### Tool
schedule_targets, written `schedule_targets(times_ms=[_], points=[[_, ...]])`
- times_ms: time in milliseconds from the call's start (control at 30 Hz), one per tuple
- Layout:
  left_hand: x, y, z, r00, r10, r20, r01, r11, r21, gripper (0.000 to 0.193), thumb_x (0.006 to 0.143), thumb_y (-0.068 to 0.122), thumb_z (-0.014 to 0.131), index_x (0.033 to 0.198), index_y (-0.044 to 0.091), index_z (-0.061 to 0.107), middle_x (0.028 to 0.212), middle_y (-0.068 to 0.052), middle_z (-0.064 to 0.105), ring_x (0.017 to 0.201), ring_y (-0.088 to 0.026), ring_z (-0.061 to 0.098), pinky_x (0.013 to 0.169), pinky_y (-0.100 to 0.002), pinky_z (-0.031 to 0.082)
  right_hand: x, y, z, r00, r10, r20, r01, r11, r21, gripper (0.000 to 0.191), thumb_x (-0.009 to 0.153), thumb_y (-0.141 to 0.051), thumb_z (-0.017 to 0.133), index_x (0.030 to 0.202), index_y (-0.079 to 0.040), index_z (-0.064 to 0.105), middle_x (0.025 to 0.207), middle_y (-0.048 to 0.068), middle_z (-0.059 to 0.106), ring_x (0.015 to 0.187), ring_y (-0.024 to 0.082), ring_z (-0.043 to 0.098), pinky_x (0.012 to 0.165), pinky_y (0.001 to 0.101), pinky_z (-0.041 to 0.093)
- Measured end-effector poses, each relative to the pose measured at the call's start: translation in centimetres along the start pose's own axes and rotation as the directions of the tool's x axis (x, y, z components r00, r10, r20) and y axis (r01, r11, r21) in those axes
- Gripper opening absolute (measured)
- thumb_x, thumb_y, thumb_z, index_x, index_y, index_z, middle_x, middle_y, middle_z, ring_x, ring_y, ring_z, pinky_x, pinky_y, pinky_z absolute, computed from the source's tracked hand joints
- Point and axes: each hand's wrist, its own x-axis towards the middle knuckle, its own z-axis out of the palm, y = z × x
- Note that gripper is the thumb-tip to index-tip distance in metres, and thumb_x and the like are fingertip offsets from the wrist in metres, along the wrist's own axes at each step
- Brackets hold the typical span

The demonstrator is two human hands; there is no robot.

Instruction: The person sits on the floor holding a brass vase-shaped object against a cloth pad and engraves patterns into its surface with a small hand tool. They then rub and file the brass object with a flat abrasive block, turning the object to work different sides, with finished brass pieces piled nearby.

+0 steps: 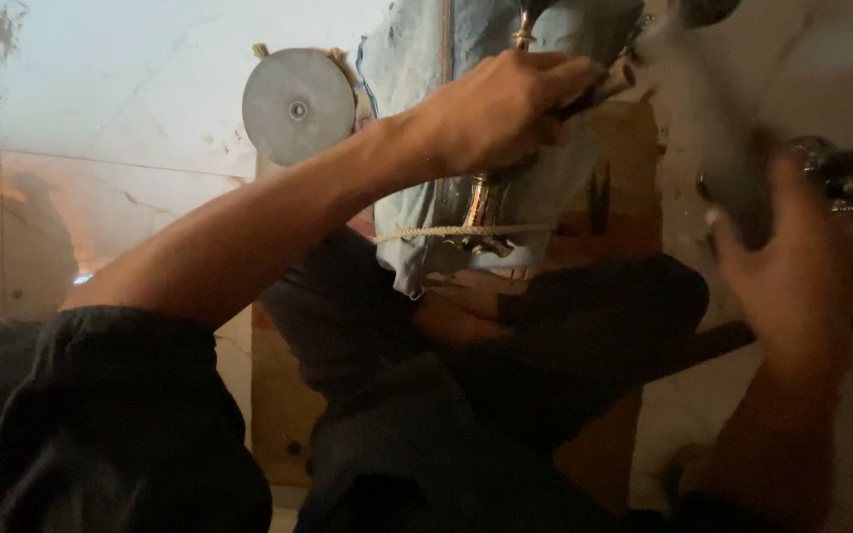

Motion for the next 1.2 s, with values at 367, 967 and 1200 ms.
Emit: schedule_targets(times_ms=[367, 967, 1200], points=[[-3.2, -0.2, 0.1, 0.966, 0.211, -0.152, -0.196, 0.974, 0.11, 0.026, 0.106, 0.014, 0.064, 0.124, 0.003, 0.05, 0.126, -0.022, 0.061, 0.088, -0.033, 0.073, 0.078, -0.042, 0.064, -1.8, -0.7, -2.0, 0.953, 0.304, -0.008, -0.301, 0.945, 0.129, 0.072, 0.102, -0.037, 0.079, 0.151, 0.007, 0.049, 0.139, 0.034, 0.057, 0.127, 0.046, 0.058, 0.106, 0.0579, 0.047], [-1.9, -1.6, -1.8, 0.979, 0.185, -0.089, -0.193, 0.977, -0.092, 0.053, 0.102, 0.003, 0.069, 0.15, -0.001, 0.046, 0.111, -0.021, 0.074, 0.094, -0.032, 0.076, 0.08, -0.044, 0.061, -0.5, -1.6, -1.8, 0.912, 0.409, -0.034, -0.277, 0.674, 0.685, 0.048, 0.103, -0.031, 0.069, 0.137, 0.0, 0.054, 0.118, 0.024, 0.068, 0.1, 0.03, 0.068, 0.092, 0.046, 0.059], [-2.7, -2.2, -1.4, 0.962, 0.248, -0.11, -0.251, 0.968, -0.009, 0.049, 0.103, 0.006, 0.069, 0.145, -0.006, 0.048, 0.129, -0.022, 0.066, 0.104, -0.036, 0.074, 0.091, -0.045, 0.062, 0.1, 0.9, -1.2, 0.891, -0.323, -0.319, 0.341, 0.94, 0.001, 0.049, 0.11, -0.013, 0.08, 0.14, 0.011, 0.049, 0.123, 0.028, 0.064, 0.11, 0.033, 0.069, 0.096, 0.0405, 0.059]])
